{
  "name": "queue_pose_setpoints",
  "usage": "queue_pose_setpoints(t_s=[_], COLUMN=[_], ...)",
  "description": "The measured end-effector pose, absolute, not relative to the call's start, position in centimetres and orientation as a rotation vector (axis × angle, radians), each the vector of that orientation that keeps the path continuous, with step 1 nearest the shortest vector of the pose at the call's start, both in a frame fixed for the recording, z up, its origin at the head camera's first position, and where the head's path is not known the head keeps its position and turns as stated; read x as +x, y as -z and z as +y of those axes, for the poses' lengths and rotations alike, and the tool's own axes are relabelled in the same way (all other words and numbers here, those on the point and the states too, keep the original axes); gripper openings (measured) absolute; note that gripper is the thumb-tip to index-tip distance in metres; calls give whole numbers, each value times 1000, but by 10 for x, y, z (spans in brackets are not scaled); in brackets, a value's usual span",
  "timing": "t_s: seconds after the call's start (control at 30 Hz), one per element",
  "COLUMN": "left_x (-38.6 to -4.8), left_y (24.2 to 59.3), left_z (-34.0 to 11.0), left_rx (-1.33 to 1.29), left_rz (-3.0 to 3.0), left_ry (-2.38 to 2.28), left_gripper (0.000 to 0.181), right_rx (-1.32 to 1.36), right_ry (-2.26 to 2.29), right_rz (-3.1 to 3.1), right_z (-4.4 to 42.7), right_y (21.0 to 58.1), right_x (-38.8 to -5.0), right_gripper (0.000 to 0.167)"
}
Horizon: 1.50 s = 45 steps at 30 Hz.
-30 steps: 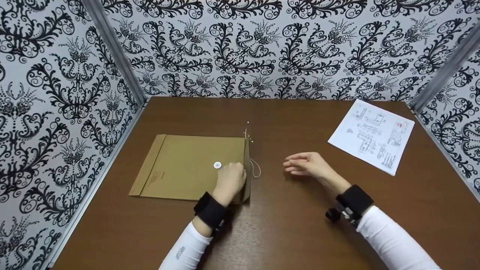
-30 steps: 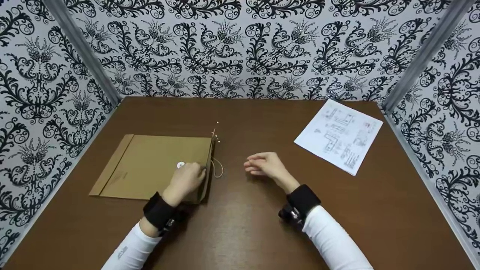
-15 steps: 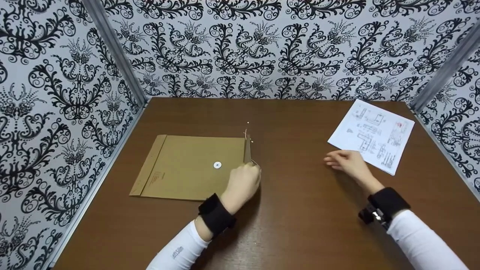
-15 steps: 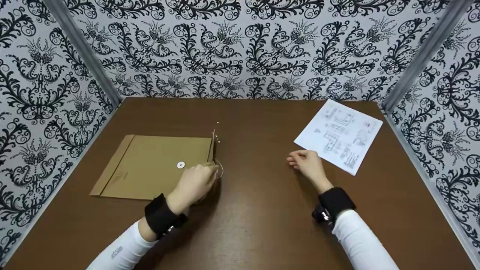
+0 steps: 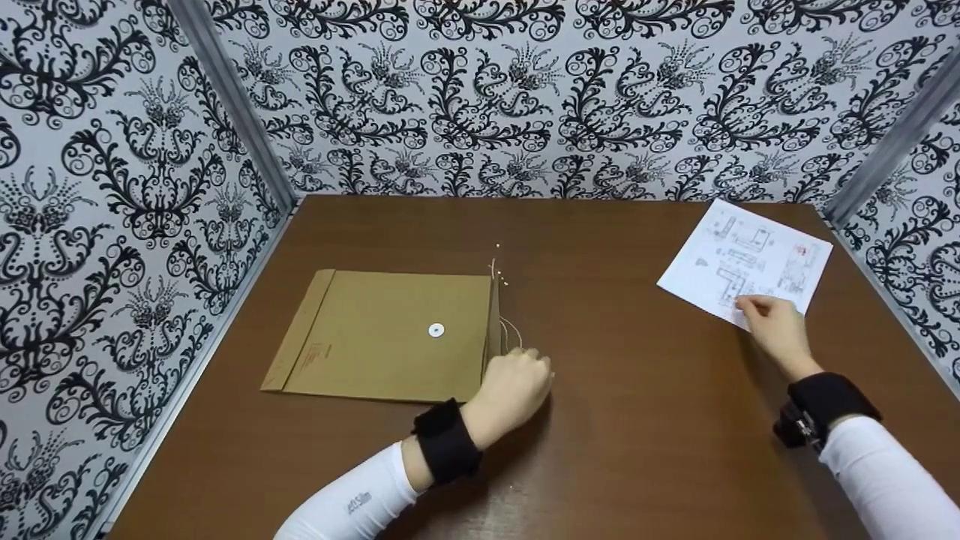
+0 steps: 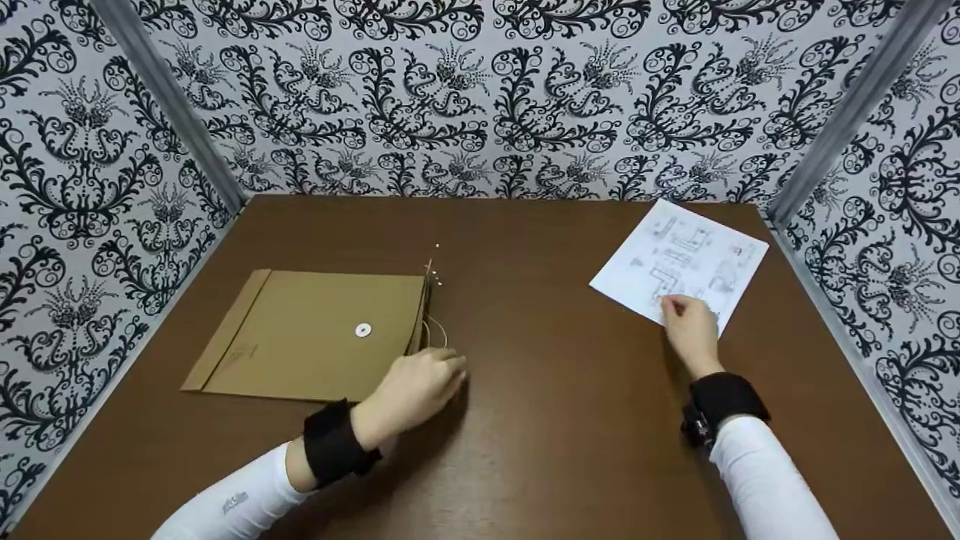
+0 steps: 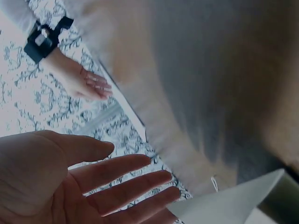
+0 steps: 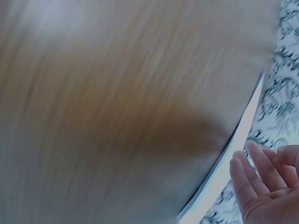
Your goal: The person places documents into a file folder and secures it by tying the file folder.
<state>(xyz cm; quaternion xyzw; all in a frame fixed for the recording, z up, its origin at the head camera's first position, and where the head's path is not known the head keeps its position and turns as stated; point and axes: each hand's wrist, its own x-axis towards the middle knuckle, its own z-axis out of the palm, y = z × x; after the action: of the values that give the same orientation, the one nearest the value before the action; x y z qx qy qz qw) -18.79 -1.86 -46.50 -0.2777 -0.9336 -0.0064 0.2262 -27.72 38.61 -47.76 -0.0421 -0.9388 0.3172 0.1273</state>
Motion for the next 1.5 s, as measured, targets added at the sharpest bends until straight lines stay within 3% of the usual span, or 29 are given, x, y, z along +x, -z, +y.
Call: queue_pose_setpoints(t_s=[0.57, 1.5], left_x=[-175, -185], left_y=[473, 474], left_z=[-9, -15], left_rx=[-1077, -1079], left_rz=[-2639, -2795], left_ry=[-49, -122], left_gripper=[21, 48], right_rx=[165, 317], right_ry=[-677, -587], right_rz=[-3002, -3055], right_z=[426, 427], right_y=[490, 488], right_x=[-289, -276], right_gripper=[51, 51])
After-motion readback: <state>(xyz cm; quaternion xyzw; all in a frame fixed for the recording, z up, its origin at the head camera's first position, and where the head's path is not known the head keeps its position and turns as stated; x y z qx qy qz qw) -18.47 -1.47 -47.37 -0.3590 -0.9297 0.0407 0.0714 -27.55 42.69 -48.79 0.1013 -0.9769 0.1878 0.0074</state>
